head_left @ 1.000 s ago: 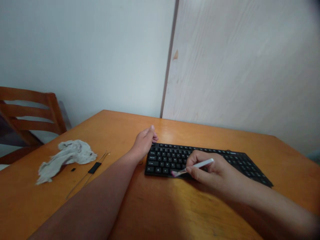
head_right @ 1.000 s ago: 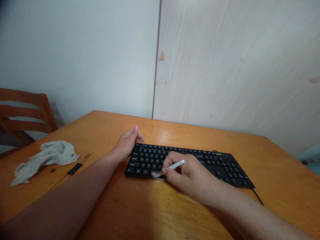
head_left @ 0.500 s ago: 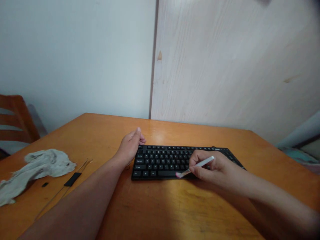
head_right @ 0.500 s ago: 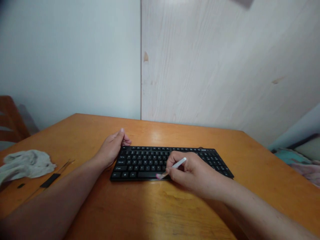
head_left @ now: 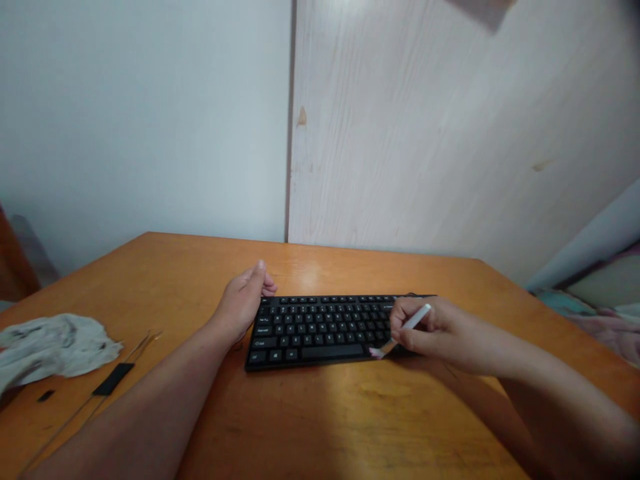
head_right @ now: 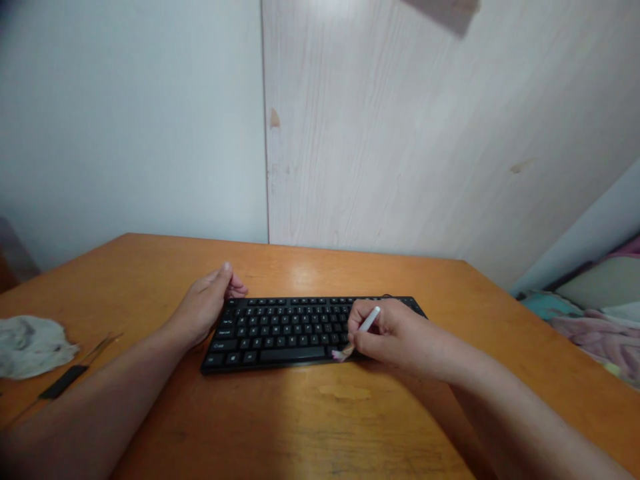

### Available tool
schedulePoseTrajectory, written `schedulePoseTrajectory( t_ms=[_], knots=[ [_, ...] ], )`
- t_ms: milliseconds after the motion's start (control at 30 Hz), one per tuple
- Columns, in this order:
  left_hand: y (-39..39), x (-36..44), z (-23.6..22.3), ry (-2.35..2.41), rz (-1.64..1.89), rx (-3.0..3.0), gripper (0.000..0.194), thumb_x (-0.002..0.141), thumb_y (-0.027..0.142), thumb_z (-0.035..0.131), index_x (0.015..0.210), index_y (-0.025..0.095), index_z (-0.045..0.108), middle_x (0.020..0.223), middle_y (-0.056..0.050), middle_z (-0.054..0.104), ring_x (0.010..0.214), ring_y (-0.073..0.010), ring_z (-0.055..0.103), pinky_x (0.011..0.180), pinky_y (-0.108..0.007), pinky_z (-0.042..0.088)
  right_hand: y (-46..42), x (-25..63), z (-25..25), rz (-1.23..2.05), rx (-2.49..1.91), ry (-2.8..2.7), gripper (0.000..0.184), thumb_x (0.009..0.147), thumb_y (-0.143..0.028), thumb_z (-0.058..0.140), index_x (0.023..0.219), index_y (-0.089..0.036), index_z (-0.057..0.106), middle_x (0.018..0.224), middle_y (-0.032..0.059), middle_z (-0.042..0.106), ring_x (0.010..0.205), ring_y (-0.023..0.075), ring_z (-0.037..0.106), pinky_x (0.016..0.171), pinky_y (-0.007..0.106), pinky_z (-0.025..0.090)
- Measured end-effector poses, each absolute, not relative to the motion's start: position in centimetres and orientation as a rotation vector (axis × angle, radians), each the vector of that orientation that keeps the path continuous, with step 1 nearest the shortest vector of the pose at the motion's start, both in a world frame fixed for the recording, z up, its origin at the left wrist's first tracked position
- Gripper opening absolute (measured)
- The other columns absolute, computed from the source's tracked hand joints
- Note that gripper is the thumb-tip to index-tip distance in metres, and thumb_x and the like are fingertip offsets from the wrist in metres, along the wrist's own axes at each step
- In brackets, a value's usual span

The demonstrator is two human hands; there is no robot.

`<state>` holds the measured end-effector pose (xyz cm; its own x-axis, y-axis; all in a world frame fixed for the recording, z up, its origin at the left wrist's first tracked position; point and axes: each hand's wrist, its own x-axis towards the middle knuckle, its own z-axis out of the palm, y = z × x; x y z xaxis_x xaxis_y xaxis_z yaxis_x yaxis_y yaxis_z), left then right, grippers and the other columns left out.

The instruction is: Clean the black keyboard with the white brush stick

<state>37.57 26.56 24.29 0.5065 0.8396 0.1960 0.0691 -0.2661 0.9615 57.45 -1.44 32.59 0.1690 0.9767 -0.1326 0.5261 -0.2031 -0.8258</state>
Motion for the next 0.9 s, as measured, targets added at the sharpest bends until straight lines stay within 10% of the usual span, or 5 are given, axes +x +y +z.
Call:
schedulePoseTrajectory(
  t_ms=[900],
  knots=[
    [26.8, 37.4, 24.2, 0.804, 0.897, 1.717, 0.061, 0.089, 0.072, 0.038, 0.072, 0.018, 0.062, 0.072, -0.006, 0.067, 0.068, -0.0209, 0.062, 0.066, -0.032, 0.047, -4.1, 61.7, 35.0, 0.79, -2.044, -1.382, 0.021, 0.093, -0.039, 0.053, 0.084, -0.021, 0.051, 0.081, 0.0074, 0.076, 0.059, 0.014, 0.054, 0.054, 0.028, 0.031]
  ],
)
